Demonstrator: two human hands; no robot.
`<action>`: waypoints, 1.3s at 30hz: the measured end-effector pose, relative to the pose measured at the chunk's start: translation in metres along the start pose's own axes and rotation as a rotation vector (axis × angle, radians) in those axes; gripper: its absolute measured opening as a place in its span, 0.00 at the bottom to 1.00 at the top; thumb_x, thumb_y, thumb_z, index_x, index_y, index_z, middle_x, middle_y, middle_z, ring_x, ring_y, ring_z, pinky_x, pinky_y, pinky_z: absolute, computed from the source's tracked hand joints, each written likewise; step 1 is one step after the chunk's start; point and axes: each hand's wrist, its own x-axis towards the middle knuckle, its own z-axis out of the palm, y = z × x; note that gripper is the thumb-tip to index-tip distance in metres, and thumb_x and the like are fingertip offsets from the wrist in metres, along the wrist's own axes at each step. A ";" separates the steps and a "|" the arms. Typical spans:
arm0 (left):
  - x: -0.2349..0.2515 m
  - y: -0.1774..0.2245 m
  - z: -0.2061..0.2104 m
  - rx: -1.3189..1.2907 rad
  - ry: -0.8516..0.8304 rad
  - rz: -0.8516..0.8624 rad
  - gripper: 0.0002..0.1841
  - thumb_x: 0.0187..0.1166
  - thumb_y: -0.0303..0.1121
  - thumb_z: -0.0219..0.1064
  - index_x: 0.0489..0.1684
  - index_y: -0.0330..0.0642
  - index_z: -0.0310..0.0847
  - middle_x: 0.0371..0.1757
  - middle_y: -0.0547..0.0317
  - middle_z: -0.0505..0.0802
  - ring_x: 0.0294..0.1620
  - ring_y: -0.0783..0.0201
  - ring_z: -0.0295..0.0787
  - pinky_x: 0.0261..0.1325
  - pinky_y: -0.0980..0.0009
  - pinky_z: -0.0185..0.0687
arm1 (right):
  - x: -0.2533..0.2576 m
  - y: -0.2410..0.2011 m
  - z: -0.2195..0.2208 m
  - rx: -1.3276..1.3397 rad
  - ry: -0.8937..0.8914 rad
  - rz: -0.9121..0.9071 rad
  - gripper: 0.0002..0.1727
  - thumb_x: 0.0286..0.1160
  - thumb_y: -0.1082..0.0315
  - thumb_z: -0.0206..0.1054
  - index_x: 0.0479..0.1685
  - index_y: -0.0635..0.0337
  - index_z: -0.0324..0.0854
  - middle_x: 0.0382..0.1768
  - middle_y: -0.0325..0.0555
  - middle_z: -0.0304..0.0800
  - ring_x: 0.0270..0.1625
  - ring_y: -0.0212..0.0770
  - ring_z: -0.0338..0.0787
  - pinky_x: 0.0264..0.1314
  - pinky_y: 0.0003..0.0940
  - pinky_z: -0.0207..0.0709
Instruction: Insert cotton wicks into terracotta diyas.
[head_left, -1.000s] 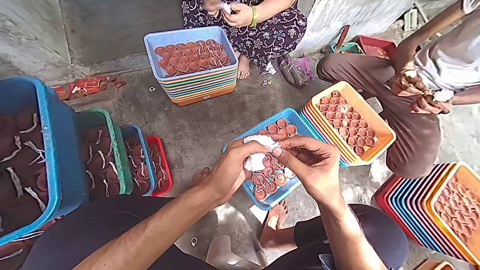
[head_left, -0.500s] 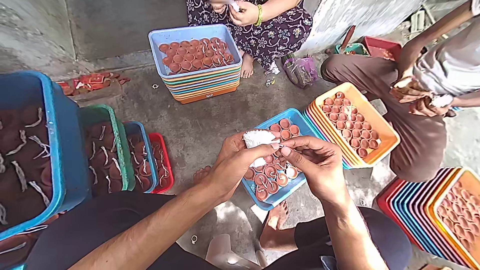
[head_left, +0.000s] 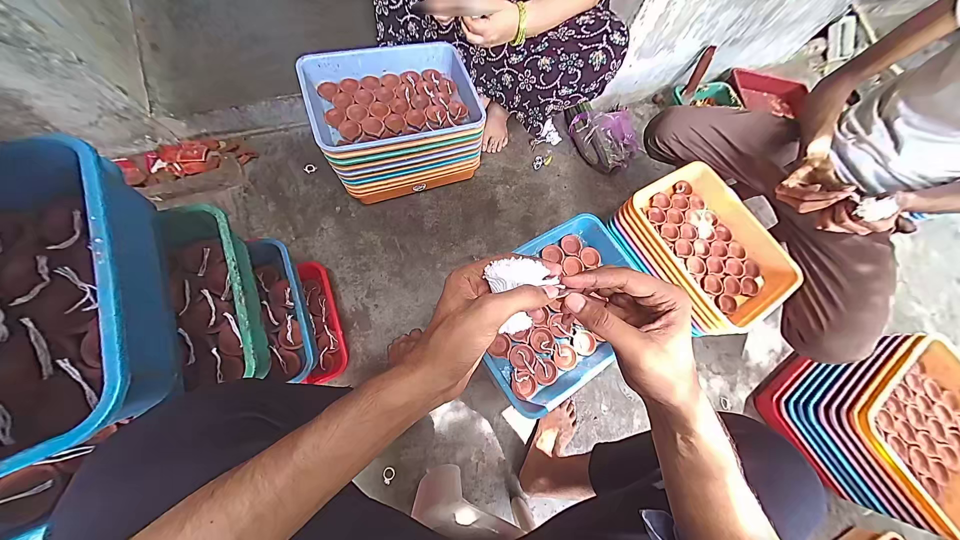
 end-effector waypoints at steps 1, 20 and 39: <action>0.000 0.000 0.000 0.004 -0.003 0.000 0.11 0.78 0.25 0.69 0.54 0.36 0.89 0.44 0.48 0.92 0.39 0.62 0.88 0.48 0.70 0.87 | 0.000 0.000 0.000 -0.011 -0.001 -0.011 0.13 0.68 0.81 0.75 0.52 0.69 0.90 0.48 0.50 0.95 0.41 0.37 0.95 0.48 0.32 0.93; -0.001 -0.001 -0.002 0.054 -0.025 -0.025 0.06 0.76 0.27 0.70 0.45 0.36 0.90 0.39 0.49 0.93 0.39 0.62 0.90 0.48 0.69 0.88 | 0.001 0.001 0.003 -0.056 0.025 -0.093 0.13 0.62 0.83 0.79 0.47 0.69 0.93 0.46 0.50 0.94 0.44 0.40 0.95 0.49 0.34 0.94; 0.000 0.006 0.002 -0.139 -0.014 -0.140 0.11 0.87 0.30 0.59 0.47 0.35 0.87 0.40 0.48 0.91 0.39 0.63 0.89 0.49 0.70 0.88 | 0.001 0.002 0.006 -0.259 0.034 -0.191 0.08 0.70 0.78 0.75 0.46 0.65 0.89 0.46 0.45 0.91 0.44 0.38 0.92 0.47 0.34 0.92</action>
